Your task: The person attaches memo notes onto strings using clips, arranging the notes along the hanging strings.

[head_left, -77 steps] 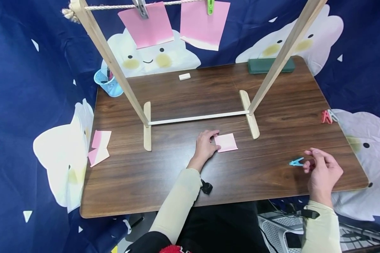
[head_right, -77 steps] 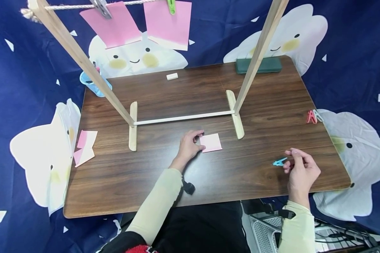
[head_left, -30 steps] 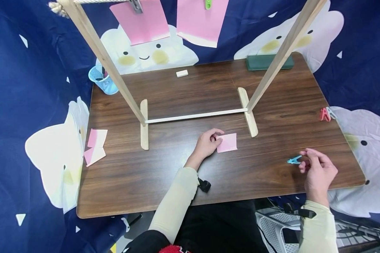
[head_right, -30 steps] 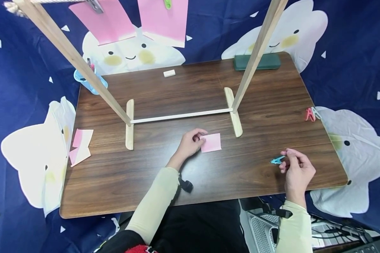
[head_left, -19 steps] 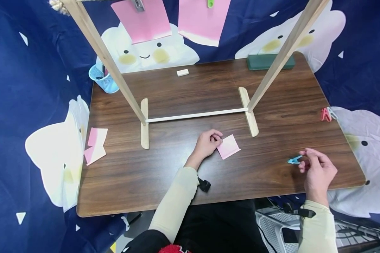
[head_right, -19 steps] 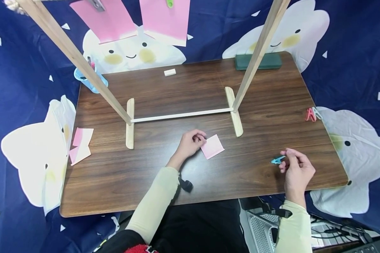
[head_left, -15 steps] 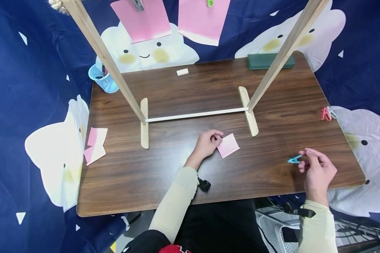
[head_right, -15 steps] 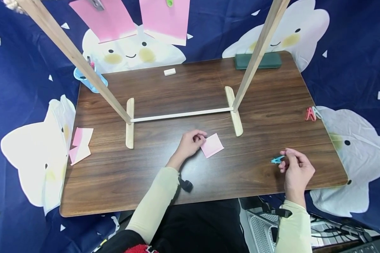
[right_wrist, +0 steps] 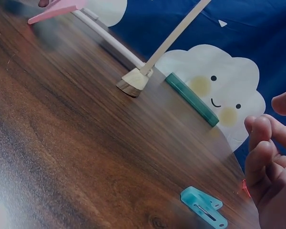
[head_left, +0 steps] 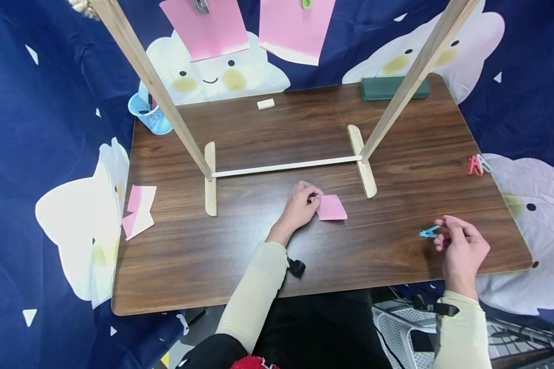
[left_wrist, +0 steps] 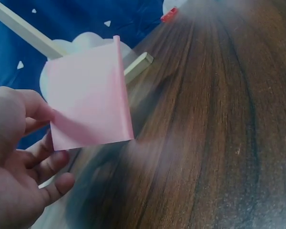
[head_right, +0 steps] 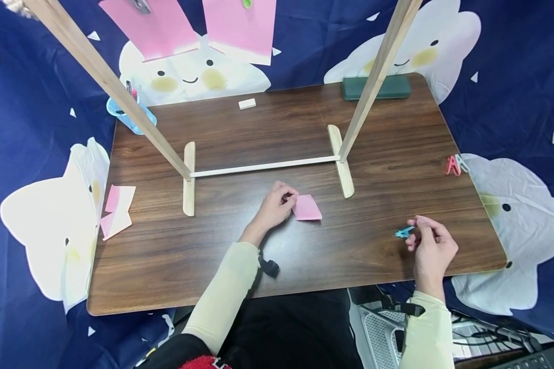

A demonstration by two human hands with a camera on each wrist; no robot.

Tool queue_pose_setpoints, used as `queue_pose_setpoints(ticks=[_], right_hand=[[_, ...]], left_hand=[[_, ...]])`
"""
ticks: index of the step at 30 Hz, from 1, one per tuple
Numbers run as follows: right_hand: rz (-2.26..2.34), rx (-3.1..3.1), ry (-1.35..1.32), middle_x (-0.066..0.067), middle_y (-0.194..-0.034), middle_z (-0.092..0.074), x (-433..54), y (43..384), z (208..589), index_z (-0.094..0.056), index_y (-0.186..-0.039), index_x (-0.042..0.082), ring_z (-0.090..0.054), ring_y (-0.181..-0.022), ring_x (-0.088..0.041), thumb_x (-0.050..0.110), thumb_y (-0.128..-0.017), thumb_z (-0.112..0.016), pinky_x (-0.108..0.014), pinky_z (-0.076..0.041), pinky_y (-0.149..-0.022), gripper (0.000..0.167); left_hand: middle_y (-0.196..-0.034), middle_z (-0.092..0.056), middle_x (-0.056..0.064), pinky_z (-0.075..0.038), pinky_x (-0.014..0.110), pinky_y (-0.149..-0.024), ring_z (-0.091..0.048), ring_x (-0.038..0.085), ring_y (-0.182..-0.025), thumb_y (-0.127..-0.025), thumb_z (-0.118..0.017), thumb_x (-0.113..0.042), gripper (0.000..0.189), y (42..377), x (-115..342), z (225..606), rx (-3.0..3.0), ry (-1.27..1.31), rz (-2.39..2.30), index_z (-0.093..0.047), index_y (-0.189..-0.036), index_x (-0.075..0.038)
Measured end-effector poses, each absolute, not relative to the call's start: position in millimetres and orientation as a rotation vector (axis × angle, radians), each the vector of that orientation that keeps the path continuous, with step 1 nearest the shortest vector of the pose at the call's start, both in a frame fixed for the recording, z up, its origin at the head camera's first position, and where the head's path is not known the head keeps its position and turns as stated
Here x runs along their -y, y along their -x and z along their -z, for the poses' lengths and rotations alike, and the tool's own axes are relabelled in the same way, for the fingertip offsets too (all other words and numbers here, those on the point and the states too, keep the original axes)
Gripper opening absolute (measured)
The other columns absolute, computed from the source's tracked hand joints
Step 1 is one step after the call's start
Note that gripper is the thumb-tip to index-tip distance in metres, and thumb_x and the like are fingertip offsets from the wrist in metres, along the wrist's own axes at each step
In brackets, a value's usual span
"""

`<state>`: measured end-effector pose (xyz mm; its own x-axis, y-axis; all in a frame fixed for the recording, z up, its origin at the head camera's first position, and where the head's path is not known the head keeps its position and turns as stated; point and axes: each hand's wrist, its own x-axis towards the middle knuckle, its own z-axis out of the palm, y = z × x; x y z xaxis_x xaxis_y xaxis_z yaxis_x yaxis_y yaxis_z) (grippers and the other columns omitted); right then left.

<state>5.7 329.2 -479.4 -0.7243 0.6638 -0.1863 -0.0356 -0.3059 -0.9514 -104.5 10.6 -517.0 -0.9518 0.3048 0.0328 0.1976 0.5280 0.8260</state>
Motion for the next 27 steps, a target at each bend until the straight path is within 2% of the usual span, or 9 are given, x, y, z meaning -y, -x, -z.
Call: queue_pose_setpoints(ticks=[3,9,15,21,27], right_hand=[[-2.073,1.492,0.795,-0.008,-0.074,-0.074,-329.3,-5.8,478.8,-0.072,-0.097,-0.009,-0.053,-0.04,-0.013,0.003,-0.092,-0.071,-0.019,-0.04,-0.036,0.014],[-2.08,1.487,0.801,-0.009,-0.073,-0.074,-329.9,-4.8,479.5,-0.072,-0.096,-0.009,-0.053,-0.04,-0.012,0.003,-0.091,-0.072,-0.019,-0.039,-0.036,0.013],[-2.068,1.487,0.778,-0.009,-0.073,-0.074,-332.3,-4.4,480.7,-0.072,-0.096,-0.009,-0.053,-0.039,-0.012,0.001,-0.091,-0.071,-0.019,-0.039,-0.036,0.012],[-2.044,1.478,0.797,-0.008,-0.073,-0.074,-340.7,-5.1,483.5,-0.071,-0.099,-0.011,-0.054,-0.039,-0.012,0.001,-0.09,-0.071,-0.019,-0.04,-0.036,0.015],[-2.025,1.44,0.868,-0.008,-0.071,-0.073,-353.6,-8.9,487.8,-0.072,-0.097,-0.01,-0.053,-0.038,-0.013,-0.001,-0.089,-0.073,-0.02,-0.039,-0.035,0.012]], left_hand=[[-0.106,-0.068,0.009,-0.045,0.032,-0.09,-0.058,0.021,-0.1,-0.092,-0.06,-0.01,0.016,105.2,-9.8,517.0,-2.649,-0.457,-1.438,-0.073,-0.101,-0.007],[-0.095,-0.071,0.008,-0.045,0.027,-0.081,-0.06,0.019,-0.088,-0.087,-0.06,-0.01,0.018,103.4,-8.9,513.2,-2.614,-0.415,-1.5,-0.072,-0.1,-0.008],[-0.096,-0.07,0.009,-0.049,0.028,-0.085,-0.063,0.021,-0.092,-0.088,-0.065,-0.008,0.014,103.5,-6.8,512.1,-2.576,-0.414,-1.594,-0.072,-0.1,-0.007],[-0.104,-0.071,0.011,-0.048,0.03,-0.092,-0.065,0.023,-0.101,-0.088,-0.07,-0.006,0.012,105.4,-1.9,508.1,-2.551,-0.403,-1.704,-0.072,-0.1,-0.005],[-0.103,-0.071,0.012,-0.047,0.021,-0.083,-0.063,0.021,-0.095,-0.087,-0.069,-0.003,0.013,109.9,3.8,495.8,-2.489,-0.4,-1.864,-0.072,-0.1,-0.003]])
